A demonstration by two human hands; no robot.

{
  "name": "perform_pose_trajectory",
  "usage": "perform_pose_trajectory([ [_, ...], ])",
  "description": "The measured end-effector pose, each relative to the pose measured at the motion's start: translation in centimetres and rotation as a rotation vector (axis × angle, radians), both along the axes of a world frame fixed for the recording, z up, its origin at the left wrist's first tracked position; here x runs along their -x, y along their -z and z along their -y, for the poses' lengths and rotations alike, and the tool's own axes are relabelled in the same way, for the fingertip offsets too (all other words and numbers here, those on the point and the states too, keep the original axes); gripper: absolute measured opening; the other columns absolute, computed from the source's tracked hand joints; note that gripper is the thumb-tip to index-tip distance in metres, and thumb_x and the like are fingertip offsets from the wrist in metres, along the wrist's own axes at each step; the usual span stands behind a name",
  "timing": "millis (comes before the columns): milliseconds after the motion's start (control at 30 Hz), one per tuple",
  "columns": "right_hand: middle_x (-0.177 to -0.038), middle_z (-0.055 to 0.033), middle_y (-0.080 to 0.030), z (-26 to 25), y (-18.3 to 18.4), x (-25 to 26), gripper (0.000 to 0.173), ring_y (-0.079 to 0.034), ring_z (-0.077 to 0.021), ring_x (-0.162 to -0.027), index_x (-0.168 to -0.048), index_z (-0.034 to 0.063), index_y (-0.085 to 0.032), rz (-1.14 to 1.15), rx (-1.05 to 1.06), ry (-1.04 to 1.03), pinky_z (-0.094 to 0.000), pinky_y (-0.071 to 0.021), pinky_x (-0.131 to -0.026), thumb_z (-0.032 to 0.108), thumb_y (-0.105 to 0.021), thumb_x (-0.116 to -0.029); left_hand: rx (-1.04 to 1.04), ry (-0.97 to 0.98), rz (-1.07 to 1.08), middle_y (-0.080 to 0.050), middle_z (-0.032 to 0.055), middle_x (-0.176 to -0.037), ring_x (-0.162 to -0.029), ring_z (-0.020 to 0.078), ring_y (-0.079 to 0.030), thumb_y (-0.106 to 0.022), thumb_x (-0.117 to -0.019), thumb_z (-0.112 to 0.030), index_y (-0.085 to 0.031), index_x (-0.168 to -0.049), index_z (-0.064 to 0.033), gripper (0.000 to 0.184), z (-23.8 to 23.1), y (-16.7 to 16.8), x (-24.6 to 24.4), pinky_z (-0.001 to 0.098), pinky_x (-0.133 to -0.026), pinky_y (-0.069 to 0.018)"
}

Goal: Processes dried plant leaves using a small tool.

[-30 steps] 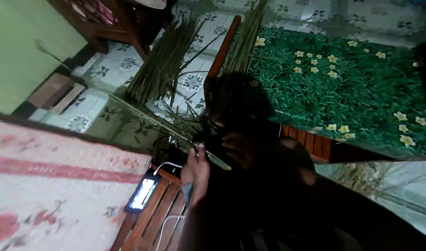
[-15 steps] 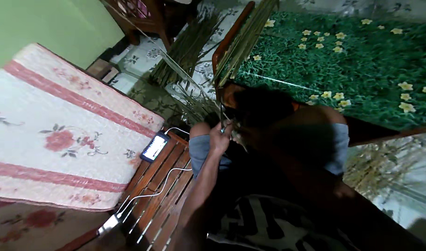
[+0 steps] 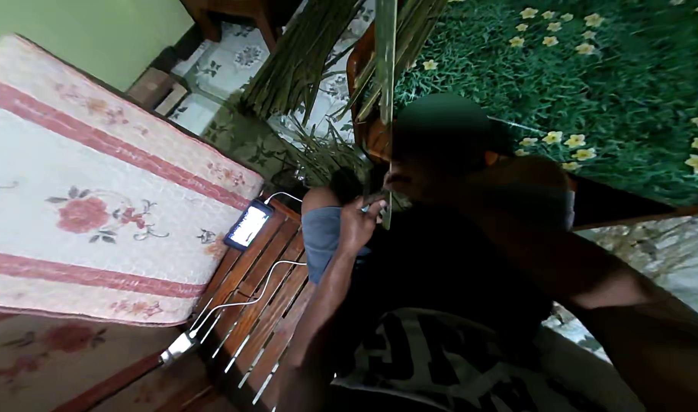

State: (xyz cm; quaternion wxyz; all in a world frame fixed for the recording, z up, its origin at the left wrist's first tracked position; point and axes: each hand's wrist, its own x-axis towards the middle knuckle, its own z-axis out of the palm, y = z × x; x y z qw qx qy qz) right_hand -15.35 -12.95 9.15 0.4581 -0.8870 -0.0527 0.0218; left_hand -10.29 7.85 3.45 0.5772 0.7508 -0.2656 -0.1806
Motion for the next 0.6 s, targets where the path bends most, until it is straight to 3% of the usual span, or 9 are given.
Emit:
perform_pose_trajectory([
  [67,-0.094,-0.0030,-0.070,3.3,1.2,-0.3,0.028,-0.068,-0.0130,-0.077,-0.120,0.0158,-0.067,0.078,0.023,0.155,-0.0357,-0.0606,-0.069,0.034,-0.051,-0.1074,-0.044,-0.041,-0.024,-0.074,0.0066,-0.089,-0.062,0.0080,-0.066,-0.066,-0.0985,-0.009,-0.074,-0.111,-0.0011,0.016,0.5,1.6,-1.1,0.0266,-0.061,-0.0595],
  [100,-0.092,-0.0021,-0.071,4.6,0.5,-0.6,0.029,-0.068,-0.0109,-0.073,-0.121,0.0141,-0.066,0.105,-0.013,0.232,-0.0336,-0.0610,-0.066,0.035,-0.049,-0.1081,-0.112,-0.038,-0.008,-0.074,0.0079,-0.093,-0.065,0.0091,-0.067,-0.066,-0.0987,-0.010,-0.074,-0.110,-0.0010,0.017,0.7,2.7,-1.7,0.0276,-0.064,-0.0606],
  [133,-0.091,-0.0062,-0.069,5.2,-1.7,-0.8,0.029,-0.068,-0.0138,-0.074,-0.119,0.0059,-0.065,0.108,-0.073,0.296,-0.0364,-0.0605,-0.069,0.027,-0.048,-0.1081,-0.220,-0.016,0.014,-0.074,0.0090,-0.096,-0.071,0.0112,-0.069,-0.066,-0.0990,-0.012,-0.074,-0.110,-0.0012,0.018,1.0,3.6,-2.1,0.0298,-0.070,-0.0615],
  [233,-0.090,-0.0083,-0.067,7.9,-4.8,-1.6,0.030,-0.067,-0.0125,-0.075,-0.117,-0.0022,-0.062,0.146,-0.113,0.481,-0.0341,-0.0605,-0.073,0.020,-0.044,-0.1082,-0.618,0.189,0.080,-0.074,0.0142,-0.107,-0.102,0.0247,-0.072,-0.063,-0.0983,-0.015,-0.074,-0.111,-0.0020,0.022,2.1,5.2,-2.5,0.0433,-0.097,-0.0560],
  [300,-0.090,-0.0075,-0.067,9.4,-4.7,-1.5,0.030,-0.066,-0.0105,-0.075,-0.117,-0.0038,-0.061,0.206,-0.132,0.537,-0.0318,-0.0600,-0.072,0.018,-0.043,-0.1079,-0.806,0.304,0.034,-0.073,0.0166,-0.111,-0.108,0.0301,-0.069,-0.062,-0.0998,-0.024,-0.074,-0.115,-0.0037,0.028,3.0,5.9,-2.6,0.0484,-0.100,-0.0525],
  [367,-0.089,-0.0067,-0.068,10.2,-3.9,-1.8,0.028,-0.068,-0.0101,-0.074,-0.116,-0.0027,-0.062,0.227,-0.165,0.530,-0.0320,-0.0610,-0.072,0.017,-0.044,-0.1074,-0.788,0.242,0.003,-0.072,0.0194,-0.115,-0.110,0.0316,-0.068,-0.063,-0.1007,-0.036,-0.071,-0.121,-0.0027,0.040,3.3,6.5,-2.8,0.0489,-0.101,-0.0522],
  [467,-0.092,-0.0080,-0.070,9.6,-2.8,-2.6,0.027,-0.068,-0.0089,-0.078,-0.116,-0.0019,-0.064,0.158,-0.176,0.504,-0.0304,-0.0598,-0.076,0.018,-0.049,-0.1072,-0.555,-0.012,-0.060,-0.059,0.0246,-0.137,-0.127,0.0331,-0.058,-0.061,-0.1014,-0.042,-0.057,-0.141,0.0009,0.058,2.9,7.1,-3.4,0.0483,-0.111,-0.0466],
  [600,-0.094,-0.0073,-0.072,7.7,-1.8,-3.4,0.022,-0.071,-0.0104,-0.081,-0.112,-0.0018,-0.066,0.149,-0.272,0.423,-0.0297,-0.0627,-0.076,0.015,-0.053,-0.1047,-0.320,-0.255,-0.195,-0.061,0.0216,-0.135,-0.127,0.0253,-0.058,-0.033,-0.1122,-0.037,-0.051,-0.145,0.0001,0.053,3.3,5.2,-2.9,0.0444,-0.111,-0.0452],
])
